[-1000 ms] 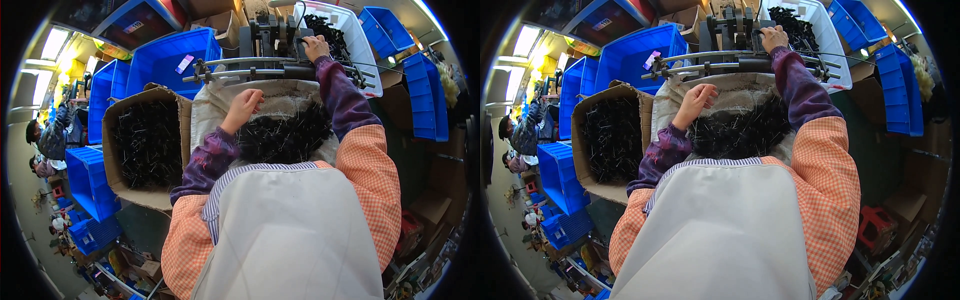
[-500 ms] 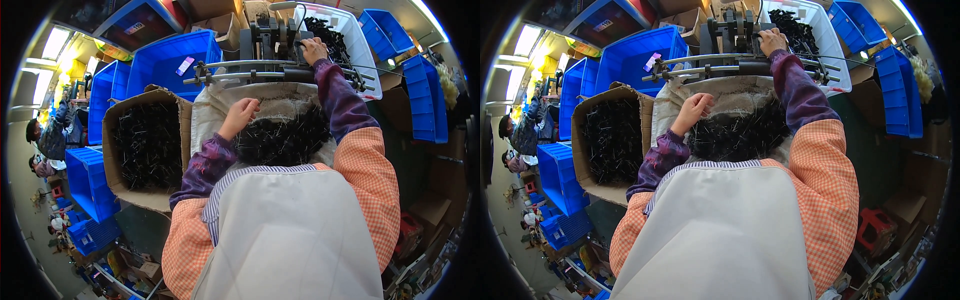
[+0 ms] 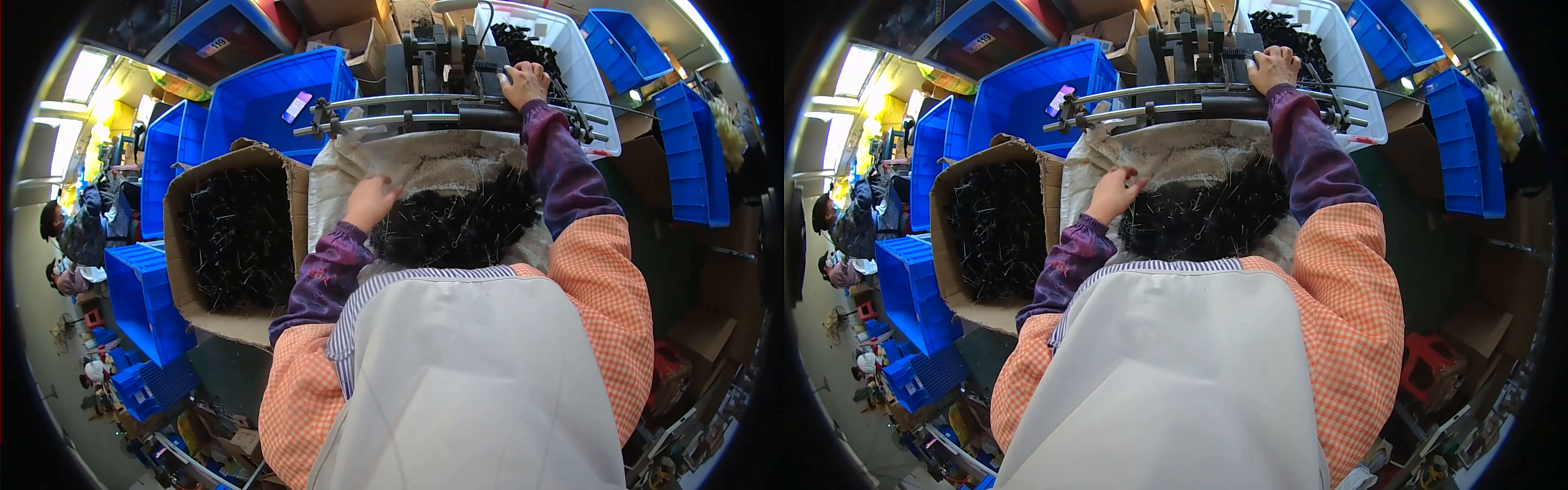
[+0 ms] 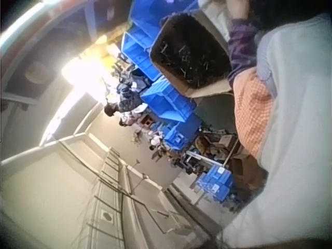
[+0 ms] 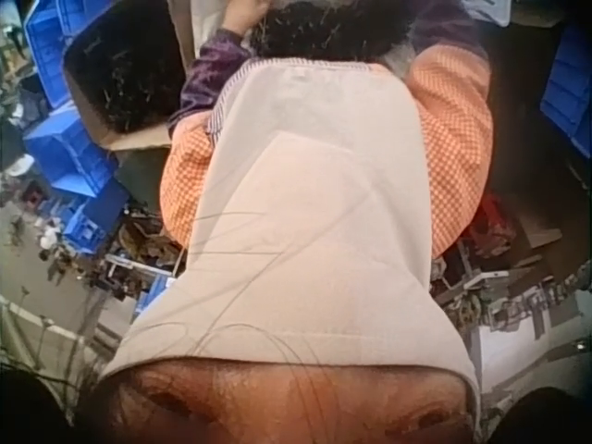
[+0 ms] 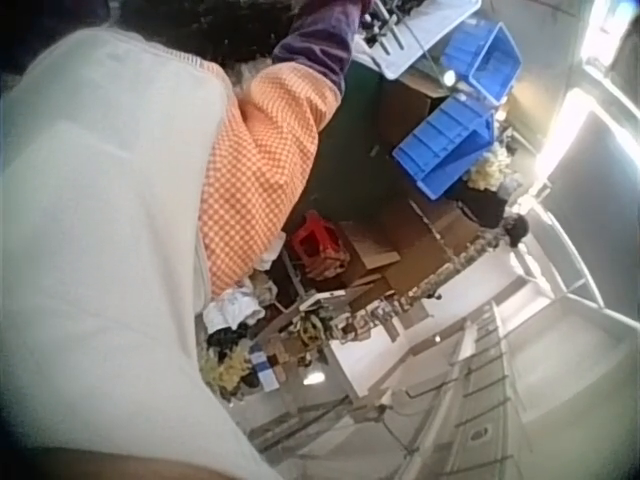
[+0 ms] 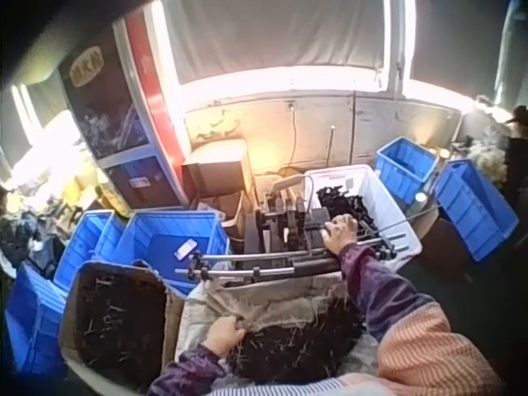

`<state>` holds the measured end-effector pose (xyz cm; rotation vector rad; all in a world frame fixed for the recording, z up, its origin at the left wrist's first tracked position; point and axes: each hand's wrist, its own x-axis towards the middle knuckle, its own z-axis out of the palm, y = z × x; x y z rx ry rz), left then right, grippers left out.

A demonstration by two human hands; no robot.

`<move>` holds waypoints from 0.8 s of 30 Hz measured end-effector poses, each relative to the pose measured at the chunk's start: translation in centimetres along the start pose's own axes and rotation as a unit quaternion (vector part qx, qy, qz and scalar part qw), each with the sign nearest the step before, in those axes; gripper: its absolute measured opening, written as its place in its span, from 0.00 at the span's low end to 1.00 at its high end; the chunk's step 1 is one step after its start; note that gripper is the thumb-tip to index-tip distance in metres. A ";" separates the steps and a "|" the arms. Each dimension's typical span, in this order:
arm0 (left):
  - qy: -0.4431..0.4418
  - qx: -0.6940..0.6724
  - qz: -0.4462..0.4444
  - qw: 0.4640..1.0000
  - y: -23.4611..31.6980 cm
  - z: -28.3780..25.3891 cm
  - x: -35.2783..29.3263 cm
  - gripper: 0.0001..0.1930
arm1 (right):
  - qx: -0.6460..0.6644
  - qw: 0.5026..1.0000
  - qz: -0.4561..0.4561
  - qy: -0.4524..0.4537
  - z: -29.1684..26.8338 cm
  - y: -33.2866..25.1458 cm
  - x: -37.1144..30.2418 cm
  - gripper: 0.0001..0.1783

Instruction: The person assembles small metal components by placing metal rods into a manual assembly jig and processing them with a manual press.

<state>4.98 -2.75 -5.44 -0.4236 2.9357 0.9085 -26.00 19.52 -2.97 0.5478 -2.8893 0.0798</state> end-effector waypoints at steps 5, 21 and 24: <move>-0.167 -0.067 -0.016 0.984 -1.4 1.2 -1.2 0.13 | 0.030 0.999 -0.010 0.005 0.3 -1.3 -0.1 0.18; -0.221 -0.093 -0.061 0.969 -1.6 -0.4 -2.0 0.15 | 0.033 0.999 -0.036 0.007 1.1 -7.4 -0.2 0.17; -0.263 -0.199 -0.067 0.942 -2.4 -0.6 -2.3 0.11 | 0.024 0.999 -0.042 0.003 0.6 -6.4 -0.2 0.17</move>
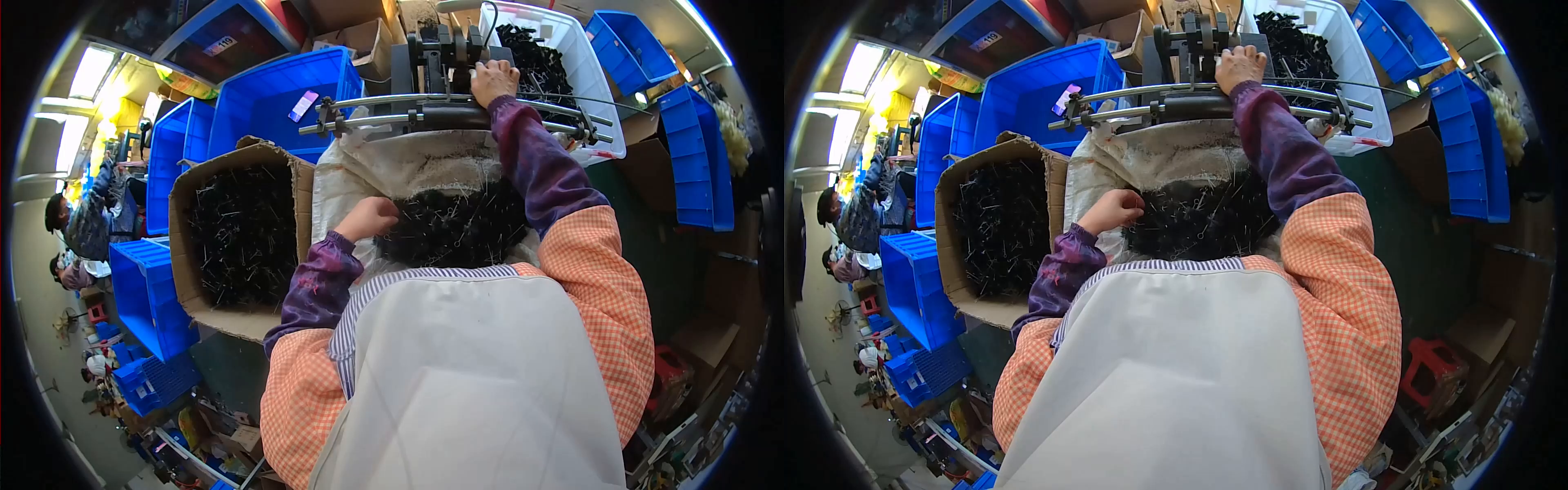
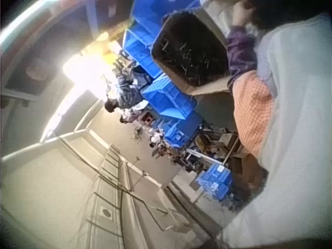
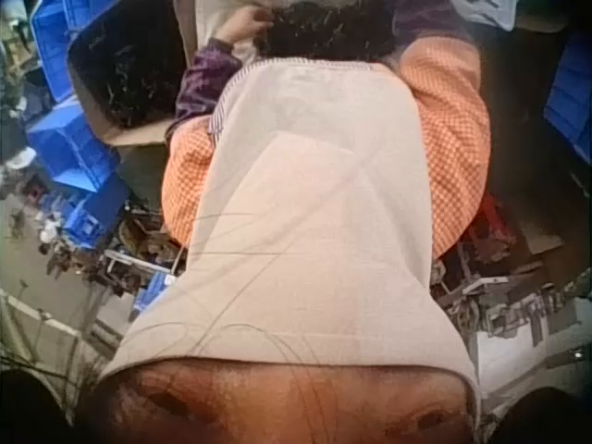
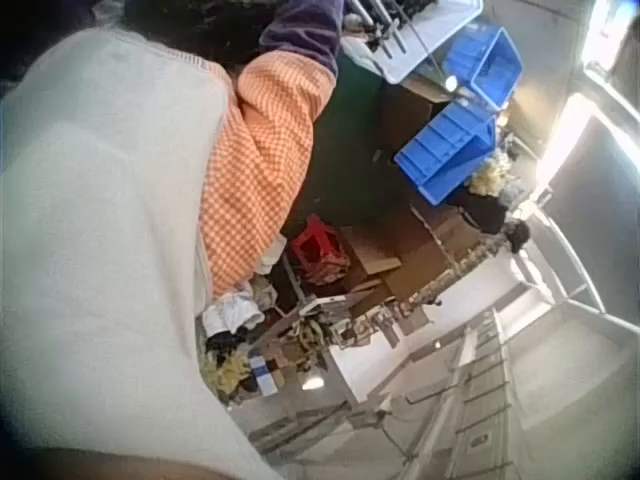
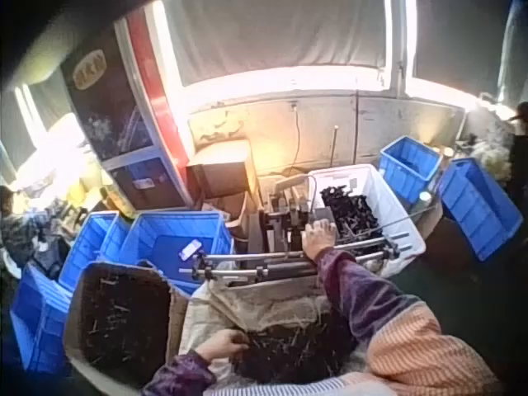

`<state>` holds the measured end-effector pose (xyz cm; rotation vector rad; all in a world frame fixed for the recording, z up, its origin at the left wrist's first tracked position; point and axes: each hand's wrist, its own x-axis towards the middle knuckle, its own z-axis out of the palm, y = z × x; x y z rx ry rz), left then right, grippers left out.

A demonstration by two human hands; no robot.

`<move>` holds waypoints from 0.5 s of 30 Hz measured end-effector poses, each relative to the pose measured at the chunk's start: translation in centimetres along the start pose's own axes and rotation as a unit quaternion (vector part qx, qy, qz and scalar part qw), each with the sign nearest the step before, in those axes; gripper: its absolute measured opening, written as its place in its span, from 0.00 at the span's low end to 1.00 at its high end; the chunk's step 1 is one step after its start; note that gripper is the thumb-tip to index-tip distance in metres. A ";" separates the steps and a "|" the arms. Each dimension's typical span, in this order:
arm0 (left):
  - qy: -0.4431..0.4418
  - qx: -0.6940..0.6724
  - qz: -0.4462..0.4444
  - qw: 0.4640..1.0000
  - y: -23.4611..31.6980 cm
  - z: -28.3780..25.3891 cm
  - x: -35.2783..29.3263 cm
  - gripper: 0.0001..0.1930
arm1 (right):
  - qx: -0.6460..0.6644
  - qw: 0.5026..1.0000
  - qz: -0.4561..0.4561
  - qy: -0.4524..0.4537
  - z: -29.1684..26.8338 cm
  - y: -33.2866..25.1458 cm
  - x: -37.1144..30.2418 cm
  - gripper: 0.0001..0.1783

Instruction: The person assembles small metal components by placing metal rods into a manual assembly jig and processing them with a manual press.

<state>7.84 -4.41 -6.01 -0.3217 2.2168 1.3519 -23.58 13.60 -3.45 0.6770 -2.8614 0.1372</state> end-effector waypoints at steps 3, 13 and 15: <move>0.032 -0.115 -0.014 0.993 0.1 0.1 -0.3 0.10 | -0.010 1.000 0.002 0.006 0.1 2.4 -0.1 0.17; 0.138 -0.130 0.096 0.977 2.4 -2.1 1.4 0.13 | 0.059 0.998 -0.010 -0.017 0.9 9.0 1.7 0.15; 0.152 -0.153 0.105 0.971 3.9 -2.4 1.2 0.14 | 0.025 0.998 -0.021 -0.051 0.9 9.5 2.6 0.14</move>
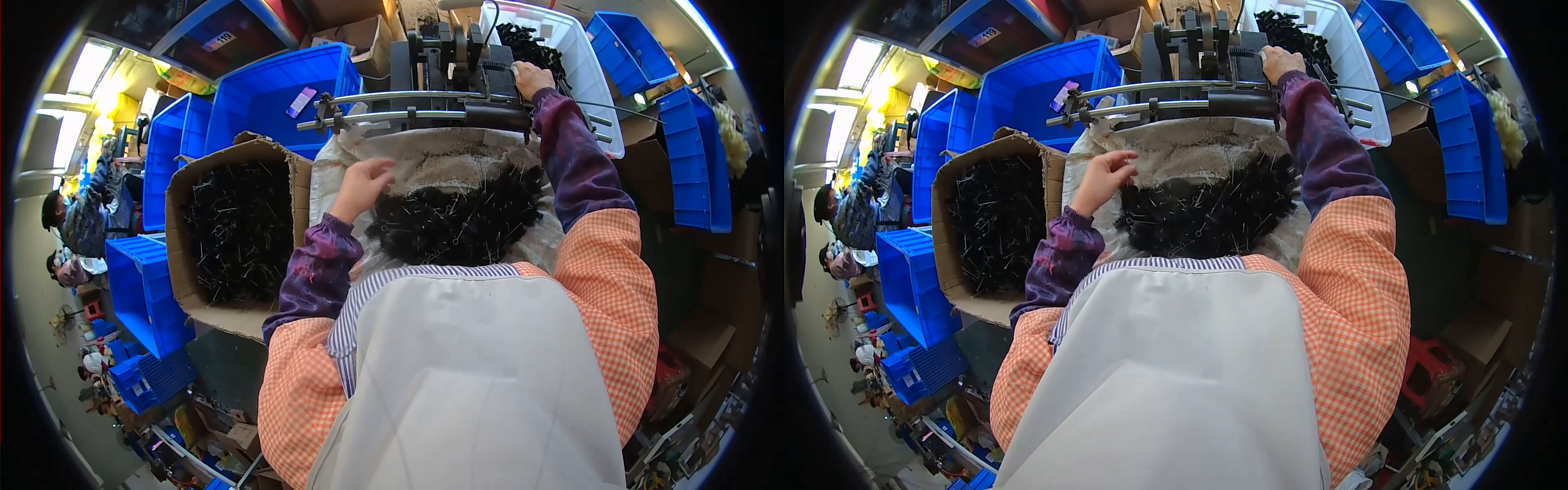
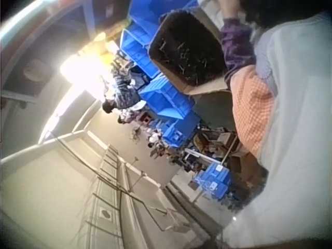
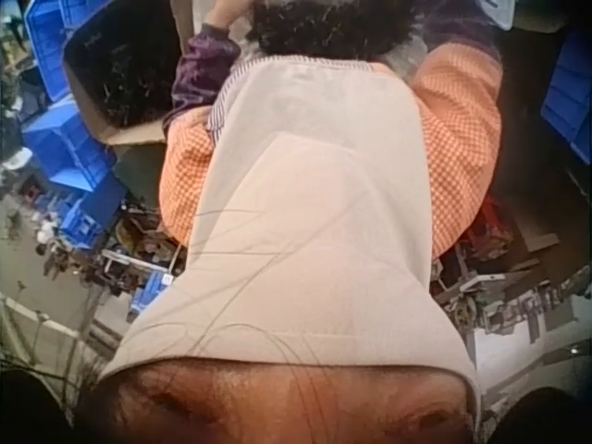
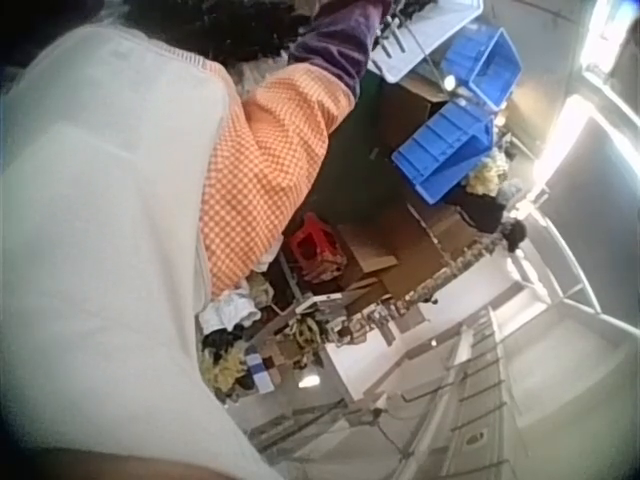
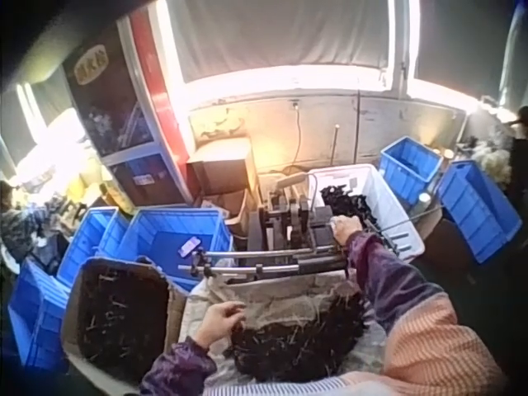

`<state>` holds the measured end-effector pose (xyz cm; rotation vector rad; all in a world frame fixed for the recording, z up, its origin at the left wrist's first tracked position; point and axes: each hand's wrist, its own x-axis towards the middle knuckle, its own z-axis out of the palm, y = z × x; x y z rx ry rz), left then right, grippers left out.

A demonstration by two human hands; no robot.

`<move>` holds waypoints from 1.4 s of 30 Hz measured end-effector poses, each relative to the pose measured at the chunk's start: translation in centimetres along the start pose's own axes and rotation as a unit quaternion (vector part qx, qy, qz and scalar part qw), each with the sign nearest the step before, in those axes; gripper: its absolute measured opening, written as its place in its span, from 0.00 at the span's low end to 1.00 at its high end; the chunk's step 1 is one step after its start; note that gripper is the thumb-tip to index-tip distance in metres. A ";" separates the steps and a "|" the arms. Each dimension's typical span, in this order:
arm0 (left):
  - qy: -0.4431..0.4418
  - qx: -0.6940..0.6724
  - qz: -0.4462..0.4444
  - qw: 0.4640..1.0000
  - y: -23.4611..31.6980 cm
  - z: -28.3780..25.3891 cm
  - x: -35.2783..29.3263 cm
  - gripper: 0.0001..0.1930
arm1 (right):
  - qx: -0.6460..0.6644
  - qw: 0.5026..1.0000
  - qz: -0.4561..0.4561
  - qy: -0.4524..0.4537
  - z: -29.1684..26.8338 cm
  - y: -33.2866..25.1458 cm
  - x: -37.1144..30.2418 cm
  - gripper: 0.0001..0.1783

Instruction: The person assembles small metal components by placing metal rods into a manual assembly jig and processing them with a manual press.

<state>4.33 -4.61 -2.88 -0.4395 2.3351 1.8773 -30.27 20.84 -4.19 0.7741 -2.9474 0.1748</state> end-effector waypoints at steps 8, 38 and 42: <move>0.063 0.136 0.212 0.966 5.4 2.3 -1.1 0.07 | -0.080 0.974 0.187 0.100 -5.2 5.1 -0.9 0.13; -0.012 0.541 0.244 0.804 -6.0 7.3 -15.7 0.12 | 0.403 0.896 -0.129 -0.134 -8.8 -9.2 -34.4 0.18; -0.019 0.551 0.213 0.806 -6.1 7.9 -15.3 0.13 | 0.303 0.913 -0.237 -0.137 -7.2 -10.2 -36.2 0.22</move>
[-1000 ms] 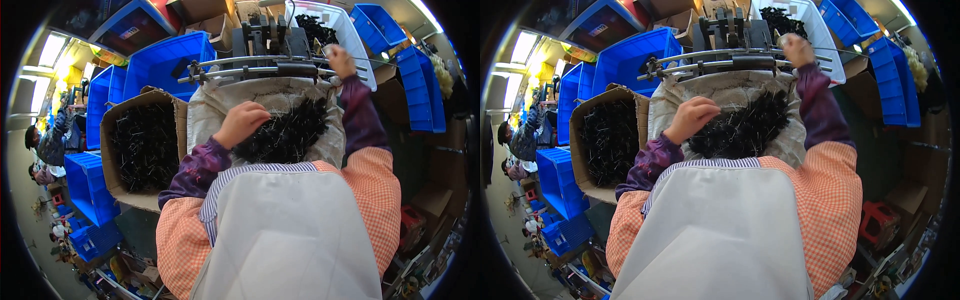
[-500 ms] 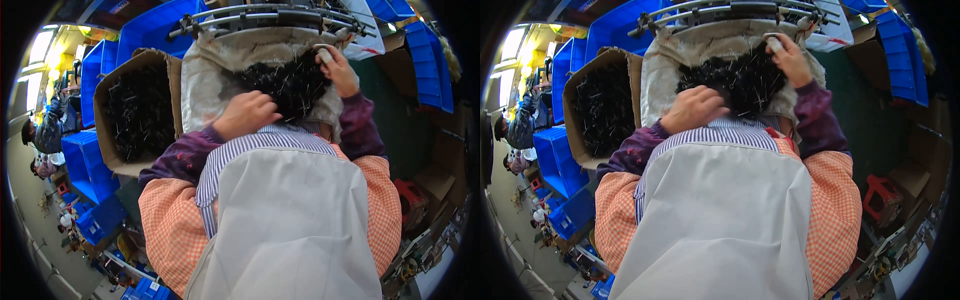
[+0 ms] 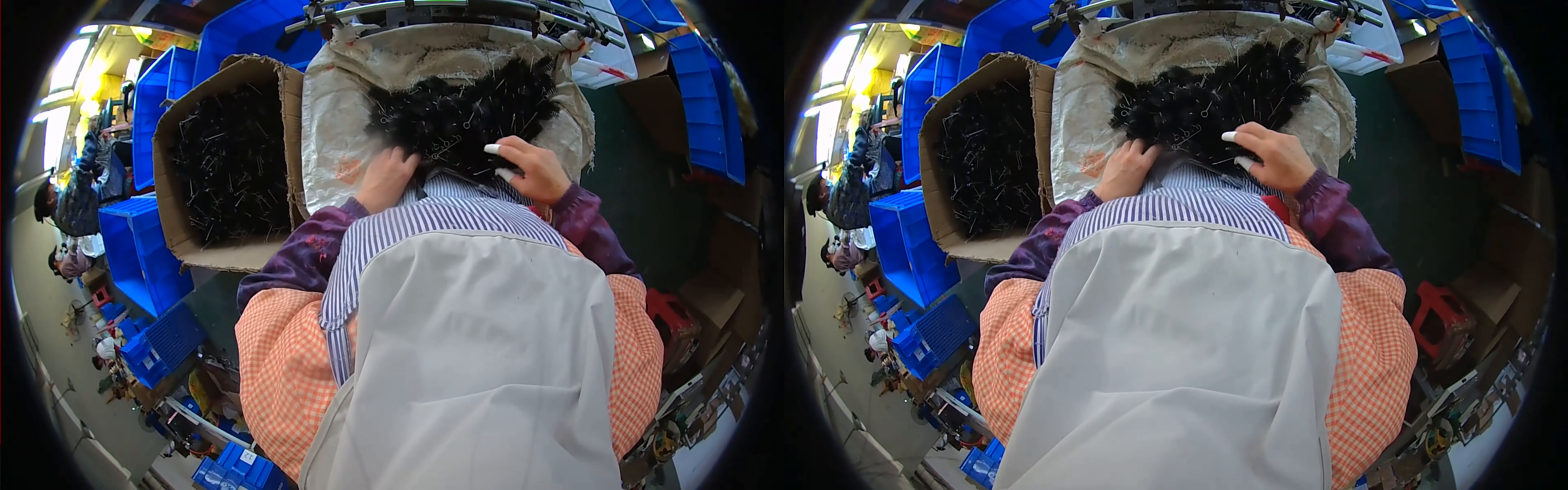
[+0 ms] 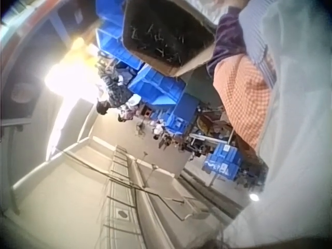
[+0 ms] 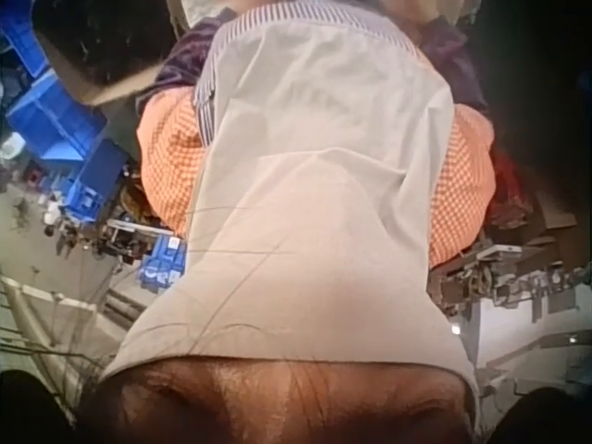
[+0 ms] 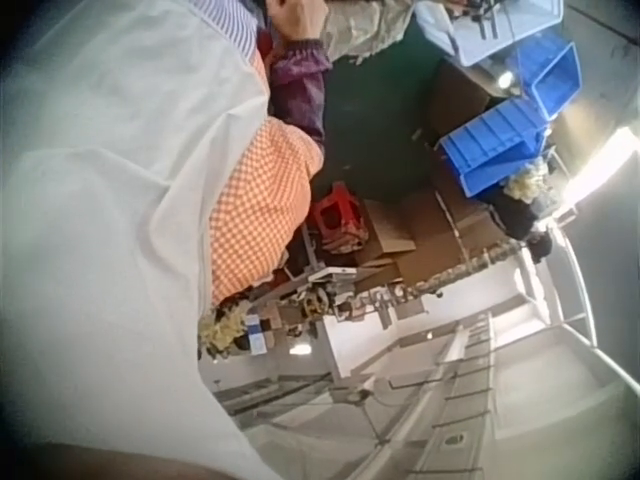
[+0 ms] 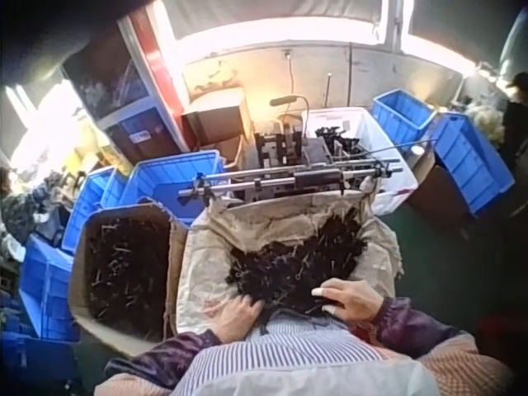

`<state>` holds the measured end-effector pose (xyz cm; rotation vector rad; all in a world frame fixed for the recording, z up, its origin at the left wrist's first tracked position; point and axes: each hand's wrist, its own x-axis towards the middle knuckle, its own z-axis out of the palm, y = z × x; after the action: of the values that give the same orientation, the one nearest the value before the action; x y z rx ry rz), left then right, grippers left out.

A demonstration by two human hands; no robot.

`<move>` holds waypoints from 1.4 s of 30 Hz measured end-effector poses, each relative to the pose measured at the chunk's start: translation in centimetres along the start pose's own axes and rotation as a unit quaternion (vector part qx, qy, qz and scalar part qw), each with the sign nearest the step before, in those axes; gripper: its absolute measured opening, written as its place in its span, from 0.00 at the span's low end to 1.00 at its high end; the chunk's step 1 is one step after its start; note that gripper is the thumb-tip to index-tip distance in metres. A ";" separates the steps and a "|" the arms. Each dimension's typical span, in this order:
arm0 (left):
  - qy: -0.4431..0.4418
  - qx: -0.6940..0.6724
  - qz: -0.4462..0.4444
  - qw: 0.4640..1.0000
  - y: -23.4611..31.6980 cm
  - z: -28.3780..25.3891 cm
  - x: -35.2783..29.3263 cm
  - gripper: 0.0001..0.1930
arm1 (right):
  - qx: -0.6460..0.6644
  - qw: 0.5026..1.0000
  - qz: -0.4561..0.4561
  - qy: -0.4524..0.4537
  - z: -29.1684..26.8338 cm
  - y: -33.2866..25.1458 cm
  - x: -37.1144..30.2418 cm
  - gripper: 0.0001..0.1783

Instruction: The person assembles small metal components by placing metal rods into a manual assembly jig and processing them with a manual press.

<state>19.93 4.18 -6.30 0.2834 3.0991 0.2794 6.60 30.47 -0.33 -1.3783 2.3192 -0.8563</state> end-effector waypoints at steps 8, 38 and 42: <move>0.059 -0.240 0.000 0.969 -1.2 -7.7 -0.3 0.08 | -0.123 0.987 -0.043 0.092 0.2 1.1 1.4 0.35; -0.076 -0.184 0.101 0.975 -5.4 -15.8 5.6 0.20 | 0.006 0.996 0.035 -0.076 -5.8 2.6 13.4 0.32; 0.011 -0.038 0.189 0.981 -1.6 -11.9 10.1 0.27 | 0.008 0.996 0.046 -0.081 -5.3 3.3 14.2 0.33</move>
<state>9.33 2.38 5.13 0.8746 3.0232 0.4069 -5.51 21.05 2.18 -1.2738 2.2286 -0.7077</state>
